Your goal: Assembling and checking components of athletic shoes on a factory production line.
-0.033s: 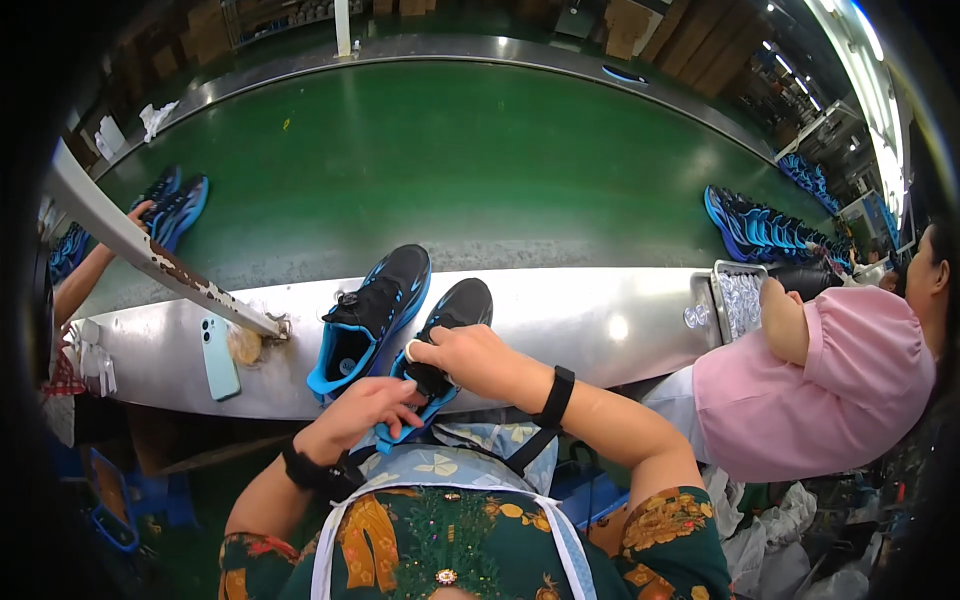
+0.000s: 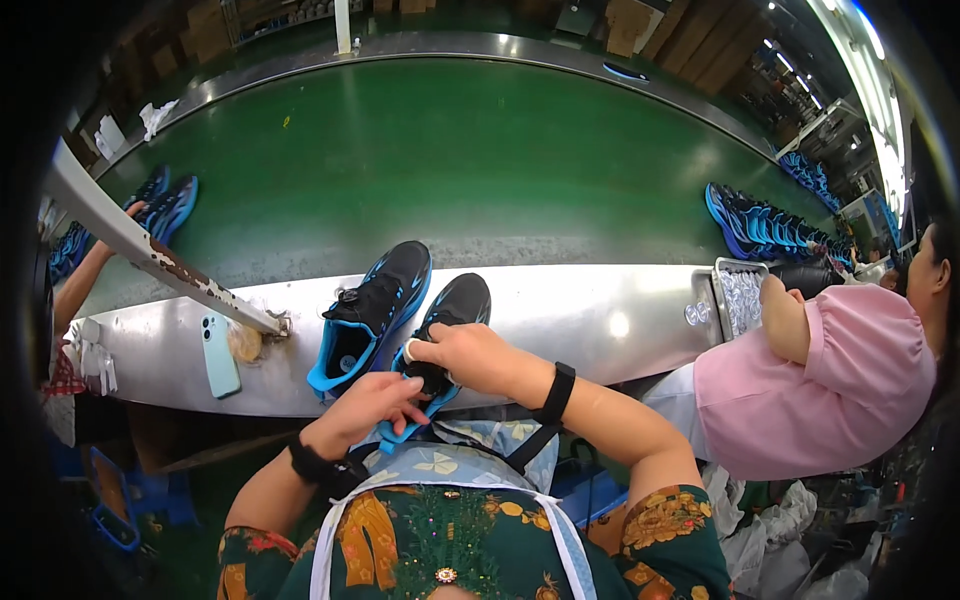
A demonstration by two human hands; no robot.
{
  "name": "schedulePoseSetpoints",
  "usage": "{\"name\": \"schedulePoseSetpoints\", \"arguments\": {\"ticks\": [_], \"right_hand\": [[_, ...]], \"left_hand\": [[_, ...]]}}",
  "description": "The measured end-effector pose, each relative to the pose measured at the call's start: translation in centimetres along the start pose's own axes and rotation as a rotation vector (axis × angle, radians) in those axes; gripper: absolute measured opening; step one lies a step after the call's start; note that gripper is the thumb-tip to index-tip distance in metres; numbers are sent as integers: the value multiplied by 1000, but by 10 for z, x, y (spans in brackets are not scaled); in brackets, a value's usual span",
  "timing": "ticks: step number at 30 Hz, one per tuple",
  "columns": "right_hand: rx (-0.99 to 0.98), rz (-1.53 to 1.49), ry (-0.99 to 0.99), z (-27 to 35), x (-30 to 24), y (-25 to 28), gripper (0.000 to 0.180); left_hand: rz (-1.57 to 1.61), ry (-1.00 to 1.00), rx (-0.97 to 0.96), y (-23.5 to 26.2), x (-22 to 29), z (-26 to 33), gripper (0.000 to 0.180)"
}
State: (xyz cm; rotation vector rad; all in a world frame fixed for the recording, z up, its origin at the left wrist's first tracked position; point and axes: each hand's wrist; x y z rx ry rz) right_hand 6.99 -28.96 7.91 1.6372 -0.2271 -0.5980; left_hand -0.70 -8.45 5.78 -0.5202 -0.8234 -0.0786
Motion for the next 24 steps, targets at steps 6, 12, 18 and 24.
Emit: {"name": "schedulePoseSetpoints", "arguments": {"ticks": [6, 12, 18, 24], "right_hand": [[49, -725, -16, 11, 21, -6, 51], [369, -67, -182, 22, -17, -20, 29], [145, -695, -307, 13, -9, -4, 27], [333, -144, -248, 12, -25, -27, 25]], "left_hand": [[246, -189, 123, -12, -33, -5, 18], [94, -195, 119, -13, -36, -6, 19], [106, -167, 84, -10, -32, -3, 22], [153, -163, 92, -11, -31, -3, 21]]}}
Point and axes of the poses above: each hand's wrist, its own z-axis away from the middle knuckle, its own y-axis out of the back of the hand, x = y × z, and after that the axes turned 7 degrees about z, right-handed
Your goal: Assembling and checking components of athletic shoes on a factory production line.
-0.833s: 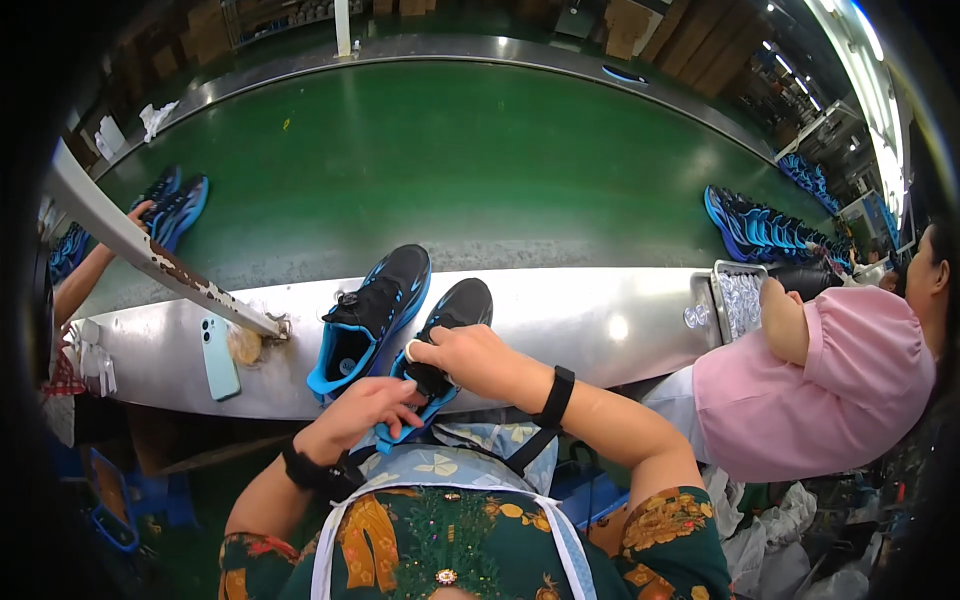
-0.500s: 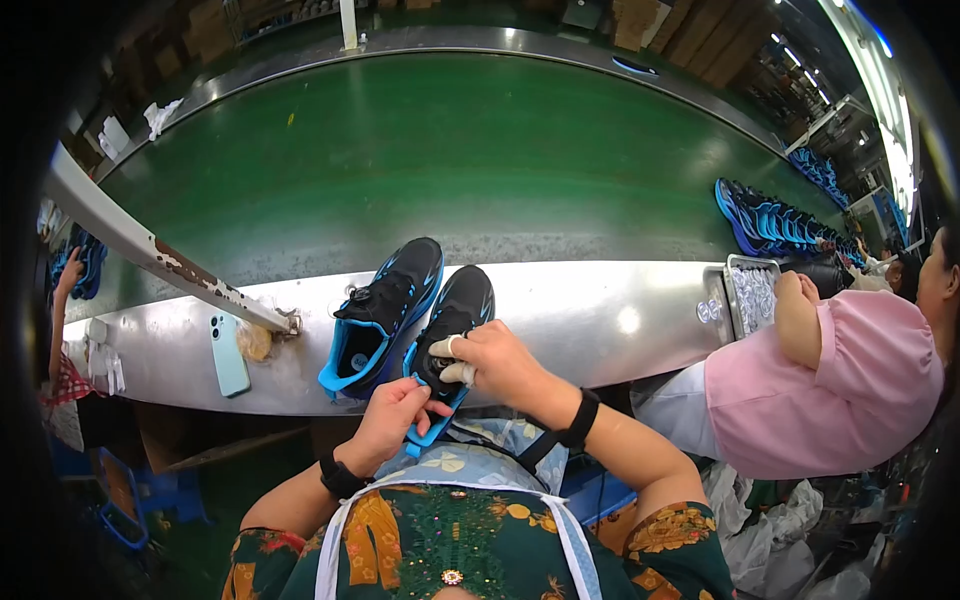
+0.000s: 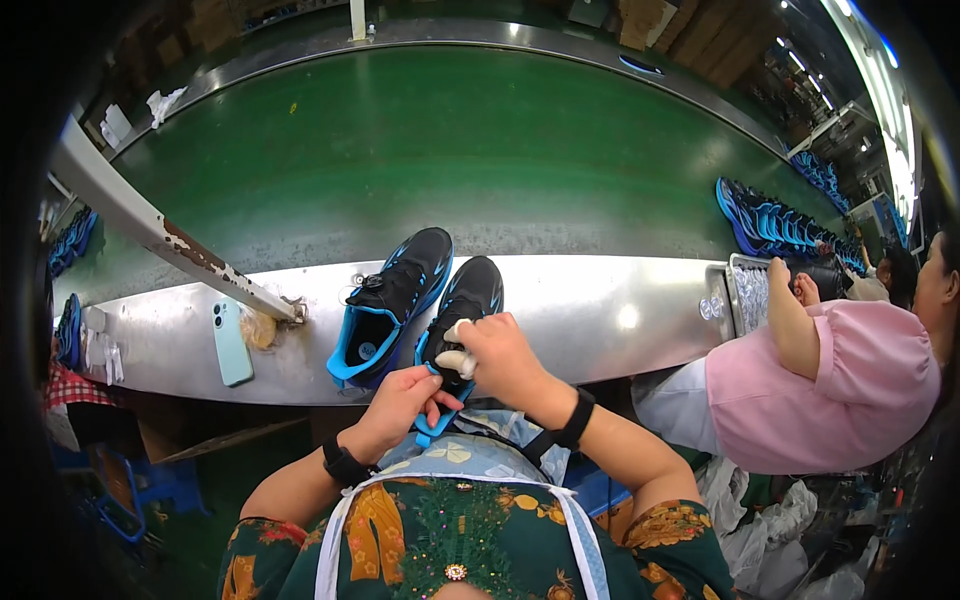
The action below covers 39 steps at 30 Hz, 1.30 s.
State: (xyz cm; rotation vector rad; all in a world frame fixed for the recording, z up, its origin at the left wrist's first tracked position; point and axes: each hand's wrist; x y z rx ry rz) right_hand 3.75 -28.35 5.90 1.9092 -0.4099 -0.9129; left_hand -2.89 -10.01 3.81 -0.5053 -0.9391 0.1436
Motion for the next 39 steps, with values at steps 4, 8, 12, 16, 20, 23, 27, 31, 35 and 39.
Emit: {"name": "schedulePoseSetpoints", "arguments": {"ticks": [4, 8, 12, 16, 20, 23, 27, 31, 35, 39], "right_hand": [[-137, -484, -121, 1, 2, 9, 27], [-6, 36, -18, 1, -5, 11, 24], [-109, -54, -24, 3, 6, 13, 25], [-204, 11, -12, -4, -4, 13, 28], [-355, -38, 90, -48, 18, 36, 45], [-268, -174, -46, -100, 5, 57, 57], [-434, -133, 210, -136, 9, -6, 65], [-464, 7, 400, -126, -5, -27, 55], [-496, 82, 445, -102, -18, -8, 45], [-420, 48, 347, -101, -18, -13, 51]], "left_hand": [[30, 26, 0, -1, -3, -1, 22], [-5, 33, 16, -6, 2, 2, 23], [-41, 46, -17, -2, -4, 0, 24], [-109, 14, 28, -4, -2, 0, 25], [-356, -167, 127, 9, 36, 34, 23], [-798, -724, 589, 47, 53, 35, 23], [-872, -936, 728, 96, 35, -16, 25], [-748, -432, 573, 95, 32, -8, 19], [-195, -167, 484, 102, 25, 2, 20], [-483, -761, 632, 92, 3, 1, 26]]}}
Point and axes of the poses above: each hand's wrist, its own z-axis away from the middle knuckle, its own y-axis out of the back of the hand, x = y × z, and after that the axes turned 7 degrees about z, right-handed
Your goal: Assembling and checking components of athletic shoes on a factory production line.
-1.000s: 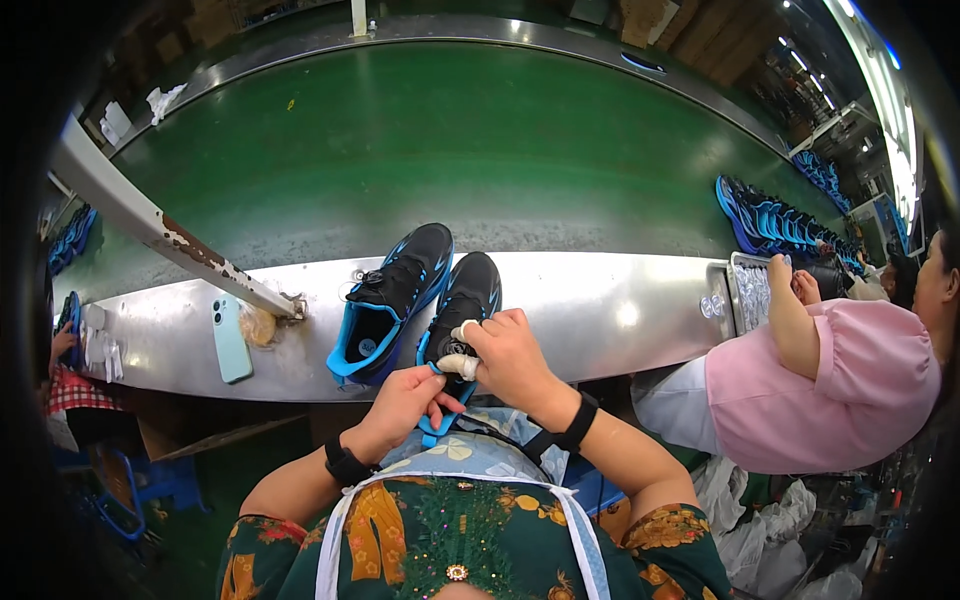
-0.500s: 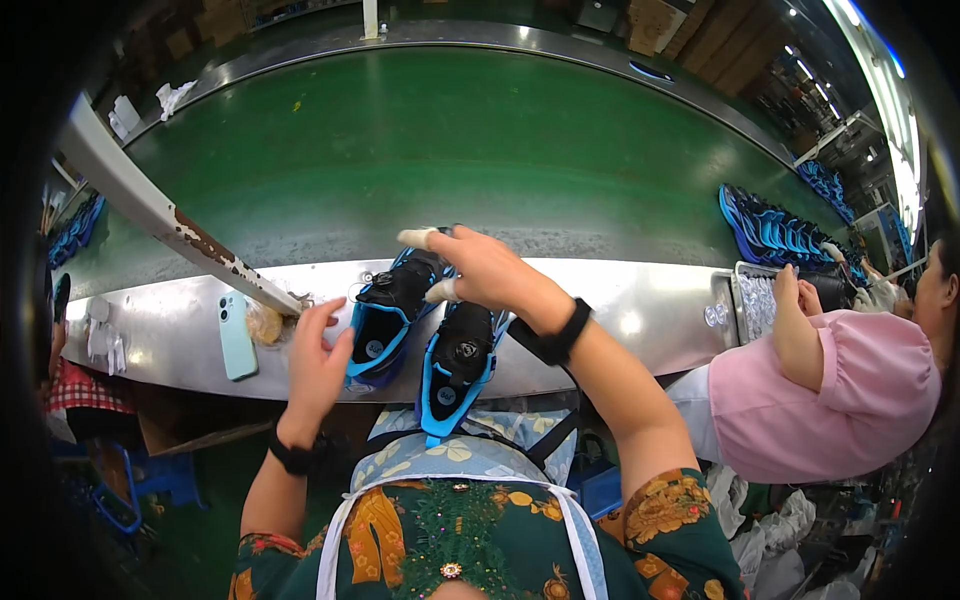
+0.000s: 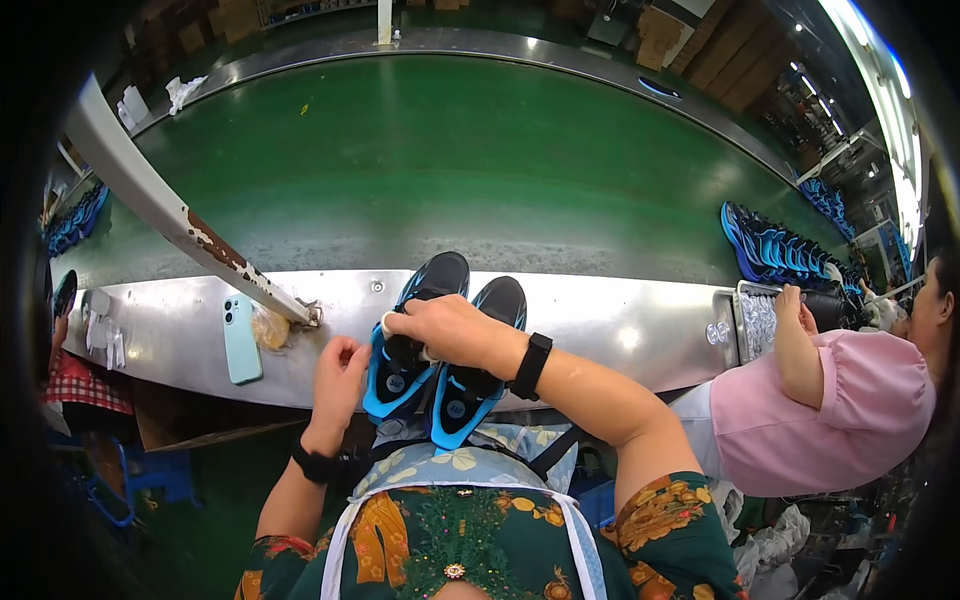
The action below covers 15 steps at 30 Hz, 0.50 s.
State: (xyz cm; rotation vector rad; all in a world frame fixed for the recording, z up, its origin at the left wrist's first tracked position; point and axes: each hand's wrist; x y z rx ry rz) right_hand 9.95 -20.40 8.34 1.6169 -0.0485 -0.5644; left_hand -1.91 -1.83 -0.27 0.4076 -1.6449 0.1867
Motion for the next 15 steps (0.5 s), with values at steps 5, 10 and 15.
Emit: {"name": "schedulePoseSetpoints", "arguments": {"ticks": [5, 10, 15], "right_hand": [[-112, -323, -55, 9, 1, 9, 58], [40, -636, -52, 23, 13, -4, 53], [331, 39, -105, 24, -19, -22, 19]], "left_hand": [[311, 728, -449, 8, 54, -3, 28], [422, 743, -441, -7, 46, 6, 21], [420, 643, -350, -18, 47, 15, 20]]}}
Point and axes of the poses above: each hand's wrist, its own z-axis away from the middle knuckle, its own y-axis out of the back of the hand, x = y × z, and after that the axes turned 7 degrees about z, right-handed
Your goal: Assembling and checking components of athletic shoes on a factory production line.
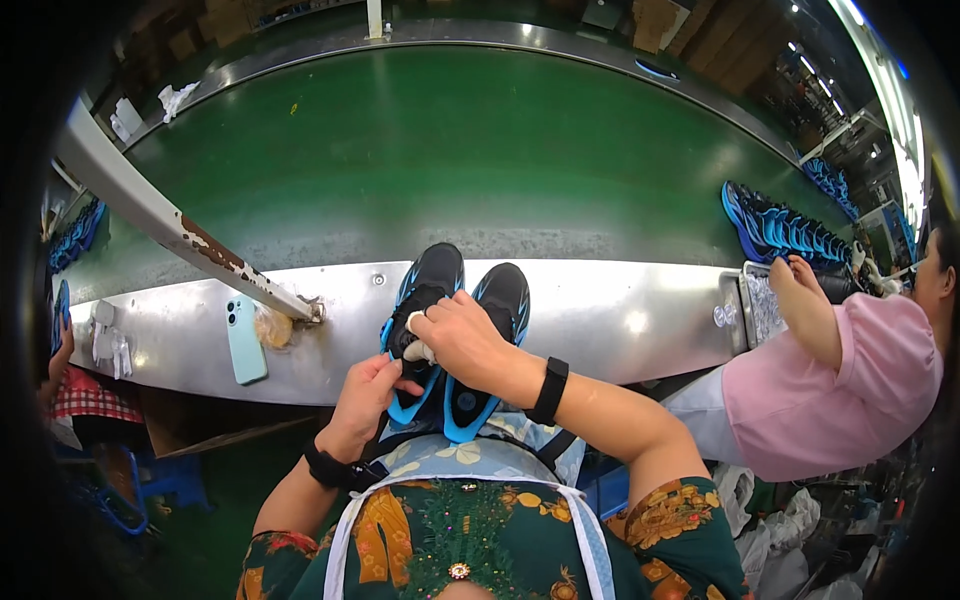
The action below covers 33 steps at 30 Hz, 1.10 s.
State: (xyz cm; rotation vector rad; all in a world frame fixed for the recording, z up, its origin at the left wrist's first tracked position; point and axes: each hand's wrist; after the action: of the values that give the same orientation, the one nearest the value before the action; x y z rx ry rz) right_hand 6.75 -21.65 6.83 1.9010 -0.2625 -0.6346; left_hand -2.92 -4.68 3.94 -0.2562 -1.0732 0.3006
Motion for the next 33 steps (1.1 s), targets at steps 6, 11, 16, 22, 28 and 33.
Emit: {"name": "schedulePoseSetpoints", "arguments": {"ticks": [6, 11, 16, 22, 28, 33], "right_hand": [[-211, -253, -189, 3, 20, 28, 36], [-480, -208, -323, 55, 14, 74, 44], [-197, -405, -358, 84, 2, 55, 44], [103, 128, -361, 91, -22, 20, 31], [94, -196, -387, 84, -14, 42, 30], [120, 70, -436, 91, -14, 20, 34]], "left_hand": [[-964, -665, 31, -7, 6, 17, 28], [-1158, -589, -156, -8, -14, 39, 43], [-681, -507, -162, -7, 55, 32, 16], [-1026, -850, -291, -6, 23, -21, 18], [-910, -791, -135, -6, 15, -14, 26], [-806, -749, -268, 4, 26, -15, 30]]}}
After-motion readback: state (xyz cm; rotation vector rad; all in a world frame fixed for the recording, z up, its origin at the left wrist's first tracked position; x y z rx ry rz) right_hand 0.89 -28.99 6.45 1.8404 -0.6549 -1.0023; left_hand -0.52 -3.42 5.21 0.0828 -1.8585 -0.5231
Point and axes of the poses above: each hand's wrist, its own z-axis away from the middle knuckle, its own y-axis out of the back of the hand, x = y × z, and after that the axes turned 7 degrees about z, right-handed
